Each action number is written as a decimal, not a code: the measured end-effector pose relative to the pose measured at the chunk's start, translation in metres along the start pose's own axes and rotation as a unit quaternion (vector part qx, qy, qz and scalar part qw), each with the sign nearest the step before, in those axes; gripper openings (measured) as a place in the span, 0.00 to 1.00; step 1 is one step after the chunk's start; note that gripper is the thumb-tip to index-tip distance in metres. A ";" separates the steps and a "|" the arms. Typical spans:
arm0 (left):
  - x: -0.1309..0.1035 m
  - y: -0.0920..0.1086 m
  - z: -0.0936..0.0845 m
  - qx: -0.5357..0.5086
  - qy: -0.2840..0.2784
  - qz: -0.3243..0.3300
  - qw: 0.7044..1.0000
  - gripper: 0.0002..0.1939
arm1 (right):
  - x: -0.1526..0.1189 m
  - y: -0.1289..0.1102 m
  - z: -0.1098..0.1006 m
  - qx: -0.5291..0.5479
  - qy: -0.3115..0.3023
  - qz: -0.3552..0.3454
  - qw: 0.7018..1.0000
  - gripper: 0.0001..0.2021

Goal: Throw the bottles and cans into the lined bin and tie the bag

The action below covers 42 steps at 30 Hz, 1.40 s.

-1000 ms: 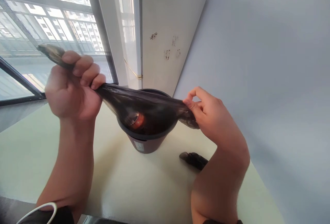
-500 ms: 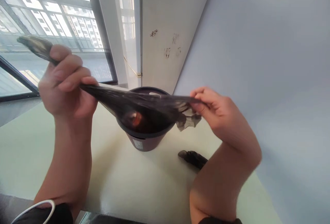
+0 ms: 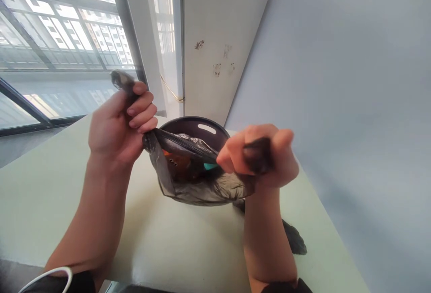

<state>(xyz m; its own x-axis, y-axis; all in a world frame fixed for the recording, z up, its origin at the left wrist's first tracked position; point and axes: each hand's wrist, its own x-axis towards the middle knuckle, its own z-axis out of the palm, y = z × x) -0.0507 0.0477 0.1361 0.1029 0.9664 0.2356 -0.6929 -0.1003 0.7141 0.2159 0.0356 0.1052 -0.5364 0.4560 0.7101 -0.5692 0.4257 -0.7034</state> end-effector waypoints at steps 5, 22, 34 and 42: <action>-0.003 0.002 0.001 -0.010 0.003 0.050 0.999 0.09 | 0.003 0.004 0.004 -0.160 0.042 -0.025 0.986 0.31; 0.004 0.007 -0.010 0.011 0.002 0.105 0.994 0.06 | -0.001 -0.025 -0.001 -0.659 -0.021 0.070 0.749 0.43; 0.006 0.005 -0.009 0.001 -0.008 0.106 0.994 0.06 | -0.012 -0.032 -0.004 -0.700 0.099 0.066 0.704 0.39; 0.004 0.002 -0.010 0.025 -0.009 0.102 0.994 0.04 | 0.001 0.009 0.006 -0.486 0.097 -0.101 0.863 0.01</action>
<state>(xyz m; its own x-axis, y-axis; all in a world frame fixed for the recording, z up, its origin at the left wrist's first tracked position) -0.0585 0.0538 0.1322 -0.0226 0.9206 0.3898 -0.6649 -0.3050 0.6818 0.2062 0.0357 0.0998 -0.3198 0.3773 0.8691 0.2033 0.9233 -0.3260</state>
